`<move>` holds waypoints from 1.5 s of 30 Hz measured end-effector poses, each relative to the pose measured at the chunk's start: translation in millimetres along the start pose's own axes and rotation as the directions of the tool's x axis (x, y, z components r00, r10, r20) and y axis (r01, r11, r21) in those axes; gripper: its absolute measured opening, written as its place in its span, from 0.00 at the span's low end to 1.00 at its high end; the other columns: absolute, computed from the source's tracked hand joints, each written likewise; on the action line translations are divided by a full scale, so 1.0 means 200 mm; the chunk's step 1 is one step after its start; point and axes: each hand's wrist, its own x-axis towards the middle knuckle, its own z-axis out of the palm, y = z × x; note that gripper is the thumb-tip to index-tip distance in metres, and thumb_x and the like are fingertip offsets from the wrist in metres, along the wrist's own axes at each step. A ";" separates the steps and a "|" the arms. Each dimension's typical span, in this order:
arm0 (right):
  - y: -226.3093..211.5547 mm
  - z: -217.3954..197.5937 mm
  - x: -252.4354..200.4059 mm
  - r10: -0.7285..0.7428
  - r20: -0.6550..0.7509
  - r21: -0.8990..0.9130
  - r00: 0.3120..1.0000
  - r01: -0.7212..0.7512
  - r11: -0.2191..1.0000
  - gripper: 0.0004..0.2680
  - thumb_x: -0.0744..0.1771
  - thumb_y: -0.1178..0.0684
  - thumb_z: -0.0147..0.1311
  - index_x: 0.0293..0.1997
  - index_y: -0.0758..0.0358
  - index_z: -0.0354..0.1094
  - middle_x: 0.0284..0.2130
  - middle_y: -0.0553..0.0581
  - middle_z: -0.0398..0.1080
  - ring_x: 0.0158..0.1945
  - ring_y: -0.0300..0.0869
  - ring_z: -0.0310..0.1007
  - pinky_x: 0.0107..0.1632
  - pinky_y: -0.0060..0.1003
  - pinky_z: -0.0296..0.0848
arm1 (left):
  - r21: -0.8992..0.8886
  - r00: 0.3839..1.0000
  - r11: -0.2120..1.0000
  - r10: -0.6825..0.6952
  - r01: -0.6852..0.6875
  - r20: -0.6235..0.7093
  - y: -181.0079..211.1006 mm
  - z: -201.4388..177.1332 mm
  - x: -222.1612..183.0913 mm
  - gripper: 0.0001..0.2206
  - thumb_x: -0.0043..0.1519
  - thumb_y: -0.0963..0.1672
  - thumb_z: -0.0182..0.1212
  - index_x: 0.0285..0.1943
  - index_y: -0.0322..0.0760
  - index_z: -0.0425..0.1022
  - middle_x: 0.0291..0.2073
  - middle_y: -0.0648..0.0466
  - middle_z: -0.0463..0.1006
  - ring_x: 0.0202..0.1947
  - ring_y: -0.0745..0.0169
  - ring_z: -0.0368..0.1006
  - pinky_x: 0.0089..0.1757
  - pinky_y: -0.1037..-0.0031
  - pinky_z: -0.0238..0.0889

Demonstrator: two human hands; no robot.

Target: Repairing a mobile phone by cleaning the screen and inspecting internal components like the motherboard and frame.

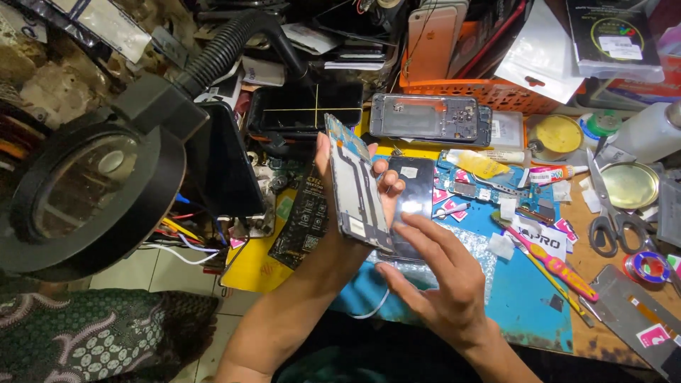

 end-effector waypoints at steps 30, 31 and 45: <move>0.02 -0.12 0.06 0.043 -0.292 -0.069 0.956 -0.066 0.995 0.09 0.64 0.64 0.66 0.49 0.70 0.76 0.43 0.67 0.79 0.45 0.50 0.82 0.53 0.40 0.80 | 0.249 0.994 0.962 -0.105 0.111 -0.038 -0.06 0.14 -0.17 0.31 0.57 0.67 0.52 0.42 0.42 0.68 0.34 0.42 0.83 0.23 0.54 0.80 0.23 0.70 0.74; 0.01 -0.12 0.06 0.041 -0.293 -0.071 0.955 -0.064 0.995 0.09 0.64 0.64 0.66 0.49 0.70 0.76 0.43 0.67 0.79 0.45 0.50 0.82 0.53 0.40 0.80 | 0.249 0.994 0.962 -0.105 0.111 -0.035 -0.06 0.14 -0.17 0.31 0.57 0.67 0.52 0.42 0.42 0.68 0.34 0.42 0.83 0.23 0.54 0.80 0.23 0.70 0.74; 0.18 -0.10 -0.06 0.754 0.130 0.711 0.643 -0.591 0.381 0.22 0.67 0.47 0.47 0.66 0.75 0.60 0.53 0.71 0.69 0.40 0.50 0.72 0.43 0.42 0.75 | 0.179 0.796 0.983 -0.142 0.042 0.588 -0.02 -0.04 -0.04 0.27 0.71 0.56 0.56 0.70 0.37 0.59 0.60 0.32 0.72 0.54 0.30 0.74 0.50 0.43 0.72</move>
